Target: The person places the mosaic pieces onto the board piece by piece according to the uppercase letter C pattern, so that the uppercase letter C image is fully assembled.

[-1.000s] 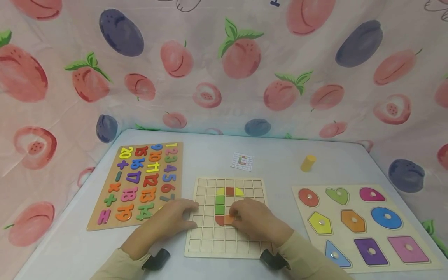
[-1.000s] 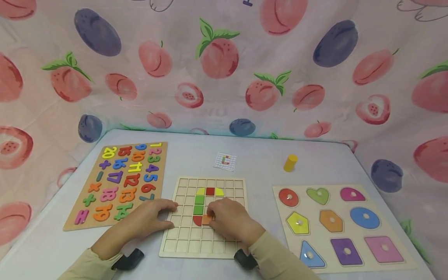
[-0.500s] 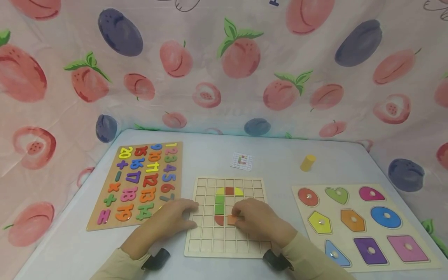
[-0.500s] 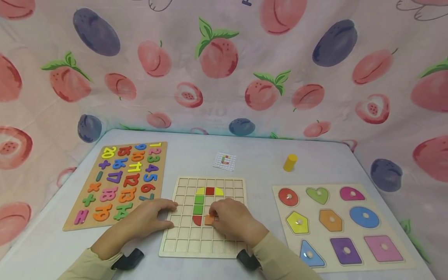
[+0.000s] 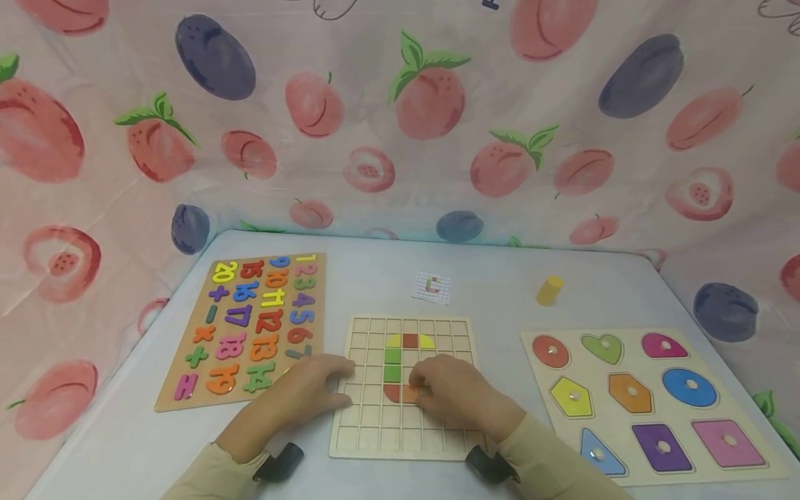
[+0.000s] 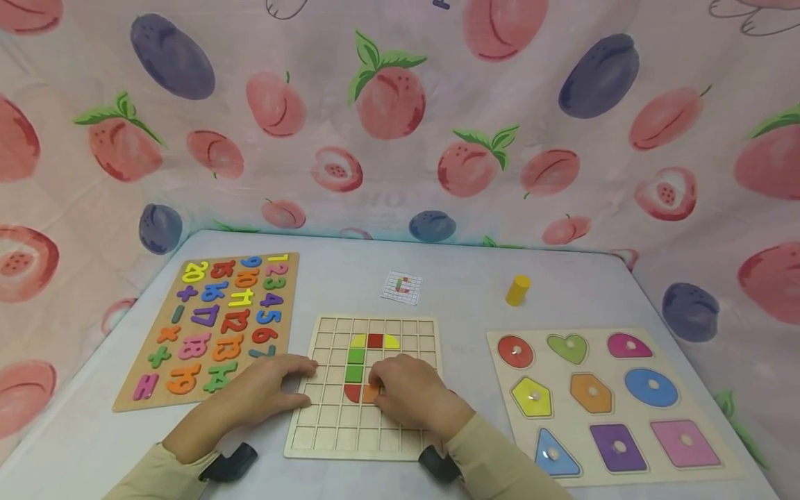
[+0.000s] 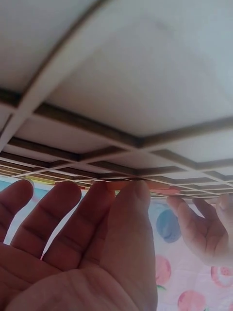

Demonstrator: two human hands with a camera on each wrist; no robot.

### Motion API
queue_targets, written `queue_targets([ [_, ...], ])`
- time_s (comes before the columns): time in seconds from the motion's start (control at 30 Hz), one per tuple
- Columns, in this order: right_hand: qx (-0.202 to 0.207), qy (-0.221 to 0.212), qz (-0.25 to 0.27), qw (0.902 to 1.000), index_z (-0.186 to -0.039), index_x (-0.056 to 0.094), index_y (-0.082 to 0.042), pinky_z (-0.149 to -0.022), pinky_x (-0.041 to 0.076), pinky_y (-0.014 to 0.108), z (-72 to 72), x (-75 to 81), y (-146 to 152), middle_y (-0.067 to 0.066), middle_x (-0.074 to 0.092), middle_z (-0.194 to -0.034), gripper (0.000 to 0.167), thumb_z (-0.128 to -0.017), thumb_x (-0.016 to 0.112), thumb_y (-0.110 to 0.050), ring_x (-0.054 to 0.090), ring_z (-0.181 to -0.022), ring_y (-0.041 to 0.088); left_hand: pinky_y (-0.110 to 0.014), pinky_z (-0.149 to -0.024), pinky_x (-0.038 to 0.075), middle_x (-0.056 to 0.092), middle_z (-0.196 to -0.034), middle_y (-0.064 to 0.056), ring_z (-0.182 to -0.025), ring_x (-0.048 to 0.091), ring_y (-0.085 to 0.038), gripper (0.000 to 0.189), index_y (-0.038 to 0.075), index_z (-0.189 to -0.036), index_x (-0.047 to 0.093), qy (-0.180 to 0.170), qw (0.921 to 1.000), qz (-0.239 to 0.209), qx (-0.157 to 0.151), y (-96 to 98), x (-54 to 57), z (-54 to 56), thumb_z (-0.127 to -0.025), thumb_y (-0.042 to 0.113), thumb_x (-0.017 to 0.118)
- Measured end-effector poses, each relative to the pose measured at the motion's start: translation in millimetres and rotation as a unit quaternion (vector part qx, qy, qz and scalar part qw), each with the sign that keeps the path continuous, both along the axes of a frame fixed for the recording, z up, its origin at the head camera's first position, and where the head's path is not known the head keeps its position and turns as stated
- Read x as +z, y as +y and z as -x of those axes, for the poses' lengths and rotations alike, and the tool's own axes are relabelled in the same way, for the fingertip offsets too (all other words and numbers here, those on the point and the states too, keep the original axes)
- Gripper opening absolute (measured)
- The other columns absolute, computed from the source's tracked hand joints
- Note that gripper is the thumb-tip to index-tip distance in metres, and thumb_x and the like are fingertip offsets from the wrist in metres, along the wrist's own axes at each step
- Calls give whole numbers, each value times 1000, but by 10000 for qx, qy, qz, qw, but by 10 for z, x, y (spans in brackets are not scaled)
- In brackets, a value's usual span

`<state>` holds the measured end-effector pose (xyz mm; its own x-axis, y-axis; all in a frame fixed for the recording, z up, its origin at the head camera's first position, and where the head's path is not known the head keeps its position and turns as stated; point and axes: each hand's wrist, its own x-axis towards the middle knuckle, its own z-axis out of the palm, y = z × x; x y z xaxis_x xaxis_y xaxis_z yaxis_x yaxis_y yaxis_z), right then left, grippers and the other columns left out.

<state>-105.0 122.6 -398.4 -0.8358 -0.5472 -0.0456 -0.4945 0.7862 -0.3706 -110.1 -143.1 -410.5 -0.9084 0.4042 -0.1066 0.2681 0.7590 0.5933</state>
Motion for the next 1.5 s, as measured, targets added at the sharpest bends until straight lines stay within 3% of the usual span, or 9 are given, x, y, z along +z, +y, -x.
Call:
queue_targets([
  [0.4, 55, -157, 191, 9997, -103, 73, -10, -91, 54, 41, 9, -5, -1, -1, 71, -102, 18, -85, 74, -11, 65, -102, 20, -48, -108, 44, 68, -124, -3, -127, 56, -29, 41, 11, -120, 72, -27, 10000, 20, 12, 3, -6, 8, -81, 17, 85],
  [0.73, -168, -425, 256, 9986, -108, 72, -10, -94, 52, 43, 16, -8, 21, 0, 71, -108, 23, -86, 72, -13, 64, -106, 20, -48, -108, 44, 68, -125, -2, -127, 56, -29, 41, 12, -120, 72, -65, 10000, -6, 49, 2, -18, 14, -81, 17, 85],
  [1.2, -1276, -841, 522, 9869, -111, 72, -12, -83, 52, 40, 49, 92, 377, -3, 67, -99, 31, -80, 71, -7, 57, -87, 17, -48, -108, 44, 68, -124, -4, -126, 56, -30, 41, 9, -118, 71, 56, 9999, -114, -73, -24, -39, 12, -80, 15, 85],
  [1.4, -1445, -1022, 698, 9817, -113, 71, -11, -68, 52, 32, 70, 95, 581, -1, 67, -101, 33, -81, 69, -5, 57, -81, 15, -48, -108, 44, 68, -124, -4, -126, 56, -30, 40, 9, -118, 71, 57, 9999, -94, -83, -22, -31, 10, -80, 15, 84],
  [1.5, -1466, -938, 578, 9830, -114, 70, -12, -70, 54, 33, 83, 91, 694, 0, 67, -102, 33, -82, 69, -6, 58, -83, 16, -48, -108, 44, 68, -124, -4, -126, 56, -30, 40, 9, -118, 71, 46, 9999, -78, -77, -19, -28, 10, -80, 15, 85],
])
